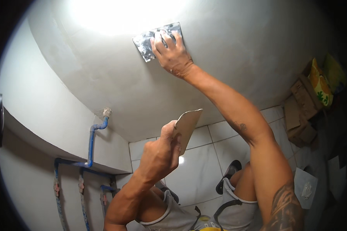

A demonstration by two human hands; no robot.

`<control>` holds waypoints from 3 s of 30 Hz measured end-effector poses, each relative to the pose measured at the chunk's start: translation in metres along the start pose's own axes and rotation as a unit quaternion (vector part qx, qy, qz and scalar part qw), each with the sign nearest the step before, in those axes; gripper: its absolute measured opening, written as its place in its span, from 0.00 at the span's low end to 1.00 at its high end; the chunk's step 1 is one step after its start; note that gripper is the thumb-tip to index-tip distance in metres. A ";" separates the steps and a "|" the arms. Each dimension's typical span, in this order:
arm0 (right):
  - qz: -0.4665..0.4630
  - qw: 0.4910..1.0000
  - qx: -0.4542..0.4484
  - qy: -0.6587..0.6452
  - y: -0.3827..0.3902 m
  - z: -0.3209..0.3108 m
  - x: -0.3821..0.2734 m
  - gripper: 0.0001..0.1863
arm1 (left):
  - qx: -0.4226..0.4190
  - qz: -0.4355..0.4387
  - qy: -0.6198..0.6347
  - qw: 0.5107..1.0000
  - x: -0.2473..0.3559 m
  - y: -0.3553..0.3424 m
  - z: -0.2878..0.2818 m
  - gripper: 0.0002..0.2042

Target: The person prepares plaster on a board and applies it to a ceiling using a metal putty knife and a larger rectangular board for holding the material.

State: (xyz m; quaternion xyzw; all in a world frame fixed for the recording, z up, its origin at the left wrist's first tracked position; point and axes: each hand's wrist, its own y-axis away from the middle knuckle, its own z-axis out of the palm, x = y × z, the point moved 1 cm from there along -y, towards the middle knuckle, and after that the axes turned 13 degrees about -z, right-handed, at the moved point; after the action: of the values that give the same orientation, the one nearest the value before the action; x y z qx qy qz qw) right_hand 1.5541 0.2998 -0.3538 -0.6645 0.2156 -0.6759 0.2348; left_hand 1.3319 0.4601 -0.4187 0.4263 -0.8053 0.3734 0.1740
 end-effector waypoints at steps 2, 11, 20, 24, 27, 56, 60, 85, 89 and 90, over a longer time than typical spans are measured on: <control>0.007 0.998 -0.048 -0.028 0.017 -0.005 -0.021 0.21 | -0.001 -0.005 0.008 1.000 -0.002 0.001 0.000 0.23; 0.003 0.981 -0.083 -0.176 0.009 -0.044 0.008 0.22 | 0.031 0.001 0.013 0.999 -0.007 -0.002 -0.002 0.20; 0.055 0.996 -0.064 0.016 -0.047 -0.009 0.104 0.12 | 0.052 0.028 0.021 0.998 -0.007 -0.004 0.005 0.17; 0.032 0.998 -0.047 0.000 -0.024 -0.005 0.058 0.12 | 0.014 -0.034 0.028 0.999 -0.005 -0.001 -0.005 0.19; 0.040 0.997 -0.054 -0.034 0.001 -0.011 0.010 0.20 | 0.016 -0.032 0.032 0.999 -0.005 0.001 -0.008 0.19; -0.025 0.970 -0.118 -0.212 0.034 -0.033 -0.063 0.25 | 0.111 0.046 0.051 0.992 -0.011 0.010 -0.025 0.17; 0.016 0.988 -0.089 -0.124 -0.012 -0.034 -0.002 0.24 | 0.102 0.018 0.071 0.992 -0.008 0.014 -0.031 0.17; 0.025 0.983 -0.118 -0.138 0.019 -0.013 -0.196 0.26 | 0.126 0.041 0.069 0.989 -0.013 0.038 -0.053 0.19; 0.017 0.975 -0.138 -0.175 0.029 -0.024 -0.219 0.27 | 0.137 0.035 0.068 0.988 -0.015 0.037 -0.055 0.18; 0.005 0.961 -0.155 -0.229 0.028 -0.027 -0.221 0.27 | 0.136 0.031 0.074 0.988 -0.017 0.038 -0.055 0.19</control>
State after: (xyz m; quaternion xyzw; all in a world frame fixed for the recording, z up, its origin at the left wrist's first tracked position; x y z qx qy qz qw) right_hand 1.5292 0.4101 -0.5477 -0.8285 0.2616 -0.4632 0.1748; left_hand 1.3090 0.5244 -0.4099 0.3920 -0.7450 0.5149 0.1617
